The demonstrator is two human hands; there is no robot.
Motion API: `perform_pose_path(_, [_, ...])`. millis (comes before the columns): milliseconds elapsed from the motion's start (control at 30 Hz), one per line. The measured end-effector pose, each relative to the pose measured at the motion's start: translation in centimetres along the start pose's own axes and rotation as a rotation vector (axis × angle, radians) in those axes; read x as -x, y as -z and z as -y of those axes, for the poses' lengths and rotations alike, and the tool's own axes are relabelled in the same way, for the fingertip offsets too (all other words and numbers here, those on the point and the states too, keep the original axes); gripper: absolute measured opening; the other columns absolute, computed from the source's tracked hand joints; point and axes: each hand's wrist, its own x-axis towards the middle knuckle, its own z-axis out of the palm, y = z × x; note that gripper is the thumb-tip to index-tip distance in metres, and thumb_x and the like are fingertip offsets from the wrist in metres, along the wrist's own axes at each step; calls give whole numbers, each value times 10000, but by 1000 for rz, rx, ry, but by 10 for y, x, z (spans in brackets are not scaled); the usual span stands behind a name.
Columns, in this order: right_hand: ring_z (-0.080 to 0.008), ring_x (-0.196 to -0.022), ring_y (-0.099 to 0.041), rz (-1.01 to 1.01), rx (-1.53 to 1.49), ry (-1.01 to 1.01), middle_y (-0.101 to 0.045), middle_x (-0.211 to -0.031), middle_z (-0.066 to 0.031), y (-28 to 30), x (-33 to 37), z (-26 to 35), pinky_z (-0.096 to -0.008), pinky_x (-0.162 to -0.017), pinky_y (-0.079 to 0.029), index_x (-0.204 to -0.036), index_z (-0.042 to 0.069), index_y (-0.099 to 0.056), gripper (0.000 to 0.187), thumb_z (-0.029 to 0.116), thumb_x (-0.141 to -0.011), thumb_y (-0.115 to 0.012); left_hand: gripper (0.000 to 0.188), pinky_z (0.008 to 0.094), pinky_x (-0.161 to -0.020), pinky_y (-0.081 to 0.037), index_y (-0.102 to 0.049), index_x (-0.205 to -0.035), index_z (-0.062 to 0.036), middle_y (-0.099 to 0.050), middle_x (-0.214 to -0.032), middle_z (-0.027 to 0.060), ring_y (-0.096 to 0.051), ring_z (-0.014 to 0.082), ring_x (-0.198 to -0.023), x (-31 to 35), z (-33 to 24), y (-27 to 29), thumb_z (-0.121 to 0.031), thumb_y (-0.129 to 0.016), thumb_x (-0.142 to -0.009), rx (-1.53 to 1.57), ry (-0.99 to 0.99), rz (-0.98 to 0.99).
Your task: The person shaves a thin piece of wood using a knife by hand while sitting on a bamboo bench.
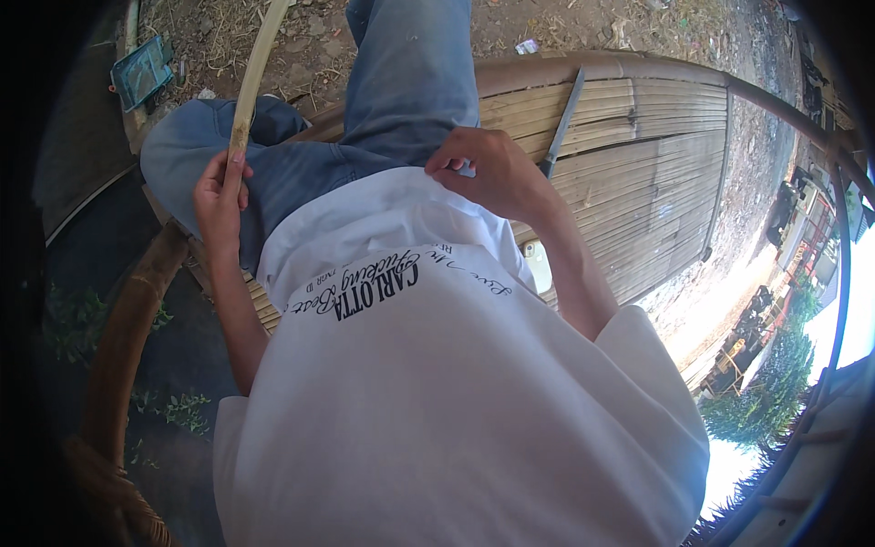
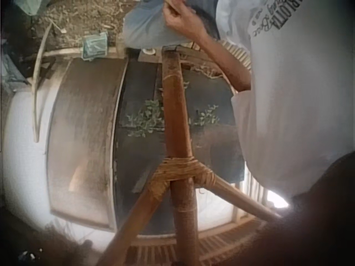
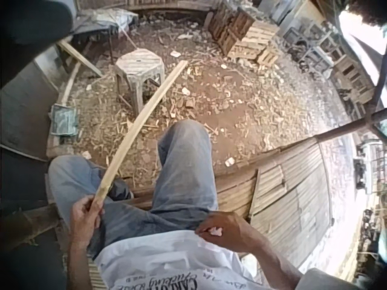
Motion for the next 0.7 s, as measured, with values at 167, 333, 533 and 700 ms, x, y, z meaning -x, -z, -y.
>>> perform_pose_path(167, [-179,-794,-635,-21,50,104,-671,-864,-37,0,1,-3,-306,-659,-502,-893,82,-741,105,113,-792,-738,265,169,-450,-302,-641,-1078,-2,-584,-763,-11,-406,-1,-516,0,-2,0,-235,-615,-954,-26,15,10])
perform_pose_path(333, [-193,-798,-626,-4,126,147,-640,-862,-50,-4,0,3,-323,-690,-513,-905,90,-743,124,115,-783,-745,286,174,-451,-309,-651,-1038,16,-594,-739,-2,-409,-1,-507,-1,-4,-1,-250,-648,-933,-7,-5,1])
perform_pose_path(533, [-203,-824,-619,2,341,205,-597,-899,-71,-10,0,9,-320,-733,-519,-914,61,-708,105,99,-816,-713,289,174,-450,-309,-651,-1035,14,-594,-740,-1,-405,0,-506,0,-7,-2,-257,-648,-933,-19,0,1])
perform_pose_path(700, [-211,-853,-637,-536,-50,-5,-626,-931,-115,18,-19,-35,-305,-735,-518,-1035,9,-605,191,166,-928,-585,256,169,-451,-299,-645,-1066,-8,-588,-768,-12,-405,0,-514,0,-5,1,-236,-620,-951,-30,7,9])
